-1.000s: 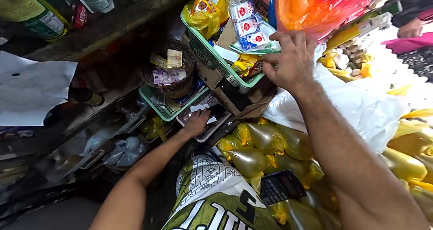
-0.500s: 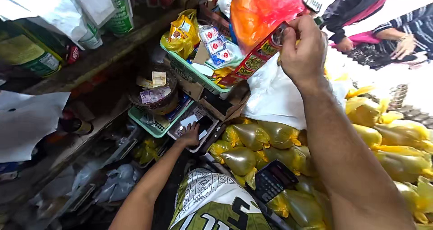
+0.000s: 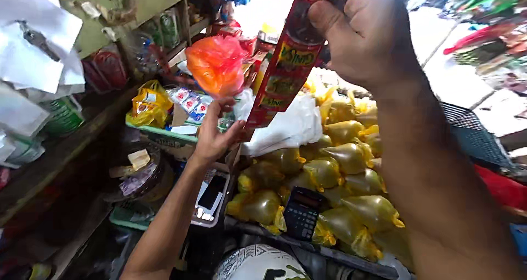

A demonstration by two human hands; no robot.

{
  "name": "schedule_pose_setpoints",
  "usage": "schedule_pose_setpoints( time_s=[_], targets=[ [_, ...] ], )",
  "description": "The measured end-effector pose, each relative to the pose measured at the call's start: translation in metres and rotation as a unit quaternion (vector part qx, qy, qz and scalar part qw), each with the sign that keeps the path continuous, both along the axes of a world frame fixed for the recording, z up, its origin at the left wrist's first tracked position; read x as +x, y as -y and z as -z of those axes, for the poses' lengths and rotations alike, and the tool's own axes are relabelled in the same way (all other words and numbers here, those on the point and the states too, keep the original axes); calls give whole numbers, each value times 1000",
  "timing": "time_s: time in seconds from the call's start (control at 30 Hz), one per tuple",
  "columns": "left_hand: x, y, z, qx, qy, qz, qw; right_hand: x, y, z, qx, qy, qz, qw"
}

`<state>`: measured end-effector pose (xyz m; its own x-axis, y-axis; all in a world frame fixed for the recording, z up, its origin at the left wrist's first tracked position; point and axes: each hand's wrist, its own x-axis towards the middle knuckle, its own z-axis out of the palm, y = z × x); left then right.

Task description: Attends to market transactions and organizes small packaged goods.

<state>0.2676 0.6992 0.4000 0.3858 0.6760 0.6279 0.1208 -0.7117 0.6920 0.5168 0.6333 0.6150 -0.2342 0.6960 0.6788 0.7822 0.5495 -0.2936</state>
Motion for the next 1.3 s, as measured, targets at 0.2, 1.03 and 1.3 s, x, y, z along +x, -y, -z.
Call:
schedule_pose_setpoints(
  time_s=[0.2, 1.03, 1.3],
  targets=[
    [86, 43, -71, -115, 87, 380, 914, 23, 72, 8, 6, -27, -34, 999],
    [189, 215, -49, -140, 227, 386, 883, 16, 297, 218, 50, -379, 218, 898],
    [157, 201, -28, -330, 163, 614, 698, 9, 295, 219, -74, -432, 8, 899]
  ],
)
